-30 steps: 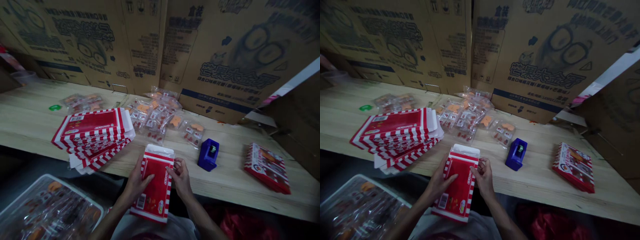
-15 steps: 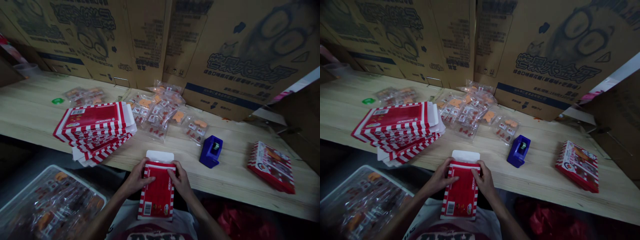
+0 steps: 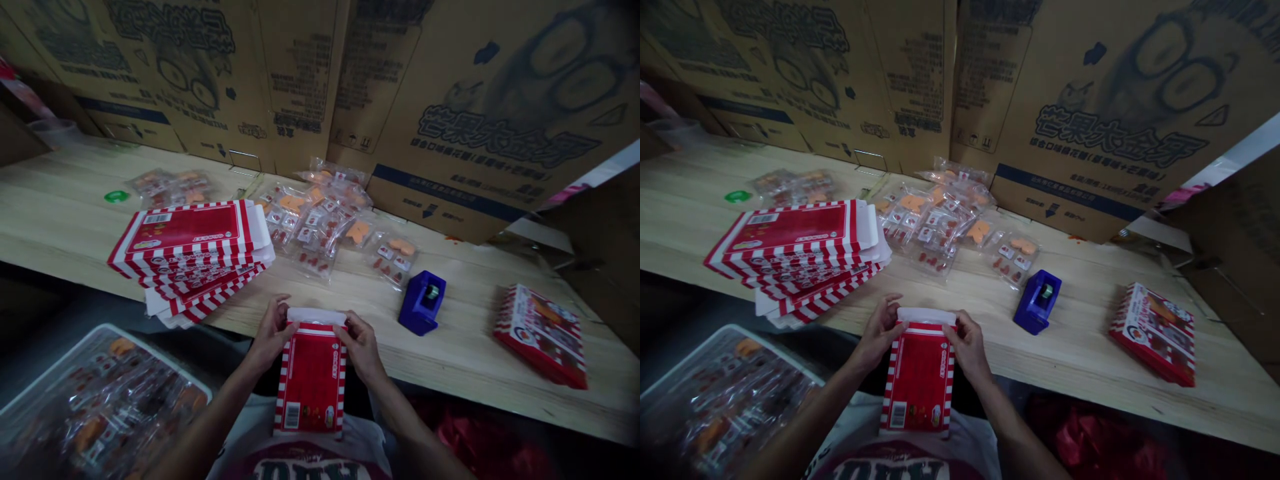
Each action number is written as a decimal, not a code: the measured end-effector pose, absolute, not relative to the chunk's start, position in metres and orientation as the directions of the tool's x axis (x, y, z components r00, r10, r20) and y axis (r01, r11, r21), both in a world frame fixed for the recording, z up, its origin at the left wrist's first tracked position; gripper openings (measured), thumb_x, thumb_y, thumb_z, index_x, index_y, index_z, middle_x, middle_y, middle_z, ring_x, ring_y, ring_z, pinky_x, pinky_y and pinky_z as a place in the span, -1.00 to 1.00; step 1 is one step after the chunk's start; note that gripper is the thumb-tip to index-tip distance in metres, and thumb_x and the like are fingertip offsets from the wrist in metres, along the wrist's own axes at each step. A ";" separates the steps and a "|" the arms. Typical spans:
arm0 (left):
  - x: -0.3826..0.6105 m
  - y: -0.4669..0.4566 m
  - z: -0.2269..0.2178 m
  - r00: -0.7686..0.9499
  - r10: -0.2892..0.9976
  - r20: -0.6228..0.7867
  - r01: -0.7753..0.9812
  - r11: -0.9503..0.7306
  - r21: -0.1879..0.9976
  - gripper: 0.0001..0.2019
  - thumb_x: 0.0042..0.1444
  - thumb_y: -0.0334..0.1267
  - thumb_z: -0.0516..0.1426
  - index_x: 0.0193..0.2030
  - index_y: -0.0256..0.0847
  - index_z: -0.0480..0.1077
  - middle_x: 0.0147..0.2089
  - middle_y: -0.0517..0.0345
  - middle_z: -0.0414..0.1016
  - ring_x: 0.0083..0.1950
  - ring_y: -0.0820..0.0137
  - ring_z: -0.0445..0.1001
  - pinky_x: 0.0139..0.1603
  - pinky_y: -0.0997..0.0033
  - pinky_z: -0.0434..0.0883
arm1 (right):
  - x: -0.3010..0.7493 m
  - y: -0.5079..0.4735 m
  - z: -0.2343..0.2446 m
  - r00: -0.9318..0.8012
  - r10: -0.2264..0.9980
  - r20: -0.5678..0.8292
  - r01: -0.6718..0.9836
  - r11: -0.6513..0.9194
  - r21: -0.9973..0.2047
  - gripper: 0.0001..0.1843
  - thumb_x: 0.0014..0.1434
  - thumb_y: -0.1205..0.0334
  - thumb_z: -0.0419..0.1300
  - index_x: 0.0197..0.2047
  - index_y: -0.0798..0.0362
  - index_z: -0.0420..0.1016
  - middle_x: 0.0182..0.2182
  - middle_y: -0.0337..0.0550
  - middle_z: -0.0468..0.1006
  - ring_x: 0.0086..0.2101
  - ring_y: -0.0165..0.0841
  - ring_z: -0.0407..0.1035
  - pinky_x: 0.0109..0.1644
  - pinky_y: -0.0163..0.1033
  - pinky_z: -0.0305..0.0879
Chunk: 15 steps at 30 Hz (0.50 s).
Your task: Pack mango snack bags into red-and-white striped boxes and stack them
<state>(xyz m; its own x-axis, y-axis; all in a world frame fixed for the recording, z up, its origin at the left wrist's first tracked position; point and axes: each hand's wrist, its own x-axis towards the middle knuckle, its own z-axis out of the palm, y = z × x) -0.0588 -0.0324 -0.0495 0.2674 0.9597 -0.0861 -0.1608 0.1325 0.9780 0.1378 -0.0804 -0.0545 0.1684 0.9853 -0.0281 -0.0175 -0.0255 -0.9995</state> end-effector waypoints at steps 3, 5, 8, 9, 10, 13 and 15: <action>-0.067 -0.024 -0.042 0.425 0.905 -0.006 0.011 0.001 1.000 -0.77 0.07 -0.25 0.18 -0.11 -0.20 0.47 -0.35 0.19 0.33 -0.31 0.43 0.36 -0.31 0.48 0.29 | 0.142 -0.079 -0.049 0.088 0.993 0.081 0.134 0.069 -0.989 -0.88 0.14 0.19 0.21 -0.40 0.02 0.50 -0.39 -0.20 0.41 -0.33 -0.33 0.33 -0.22 -0.26 0.24; -0.072 -0.020 -0.038 0.486 0.873 0.043 0.112 -0.111 0.987 -0.85 0.08 -0.23 0.18 -0.30 -0.25 0.54 -0.37 0.14 0.34 -0.30 0.41 0.36 -0.31 0.46 0.29 | 0.146 -0.079 -0.046 0.042 0.991 0.129 0.172 0.120 -0.978 -0.88 0.15 0.19 0.21 -0.37 0.02 0.51 -0.30 -0.15 0.46 -0.23 -0.30 0.37 -0.13 -0.23 0.25; -0.075 -0.019 -0.032 0.527 0.848 0.046 0.165 -0.155 0.974 -0.78 0.15 -0.20 0.13 -0.38 -0.25 0.54 -0.30 0.07 0.42 -0.24 0.38 0.41 -0.24 0.43 0.31 | 0.150 -0.079 -0.044 -0.021 0.996 0.089 0.148 0.091 -0.985 -0.80 0.22 0.14 0.15 -0.35 0.03 0.53 -0.15 -0.07 0.49 -0.12 -0.27 0.38 -0.04 -0.20 0.25; -0.074 -0.019 -0.029 0.539 0.842 0.036 0.174 -0.153 0.973 -0.74 0.18 -0.19 0.10 -0.40 -0.26 0.54 -0.29 0.05 0.45 -0.23 0.38 0.42 -0.22 0.42 0.32 | 0.151 -0.078 -0.045 -0.026 0.998 0.063 0.132 0.066 -0.989 -0.77 0.22 0.13 0.14 -0.38 0.04 0.52 -0.16 -0.07 0.50 -0.13 -0.28 0.39 -0.05 -0.21 0.26; -0.074 -0.020 -0.027 0.546 0.837 0.026 0.186 -0.152 0.971 -0.72 0.19 -0.20 0.08 -0.42 -0.26 0.53 -0.29 0.05 0.46 -0.24 0.38 0.43 -0.21 0.42 0.32 | 0.153 -0.078 -0.045 -0.028 0.999 0.039 0.116 0.042 -0.992 -0.77 0.20 0.12 0.16 -0.40 0.04 0.52 -0.19 -0.07 0.52 -0.16 -0.29 0.40 -0.09 -0.22 0.27; -0.071 -0.019 -0.022 0.542 0.841 0.016 0.226 -0.163 0.960 -0.81 0.12 -0.23 0.14 -0.37 -0.27 0.54 -0.37 0.09 0.47 -0.31 0.39 0.44 -0.28 0.44 0.32 | 0.156 -0.074 -0.042 -0.038 0.999 -0.021 0.111 -0.017 -0.994 -0.85 0.04 0.14 0.31 -0.40 0.05 0.52 -0.33 -0.14 0.54 -0.29 -0.32 0.42 -0.21 -0.27 0.31; -0.070 -0.017 -0.018 0.522 0.853 0.012 0.255 -0.170 0.952 -0.85 0.05 -0.26 0.18 -0.35 -0.27 0.55 -0.41 0.11 0.49 -0.34 0.39 0.44 -0.32 0.46 0.31 | 0.159 -0.069 -0.036 -0.049 0.998 -0.049 0.159 -0.040 -0.986 -0.86 0.00 0.17 0.33 -0.37 0.06 0.54 -0.42 -0.19 0.54 -0.38 -0.35 0.40 -0.30 -0.30 0.30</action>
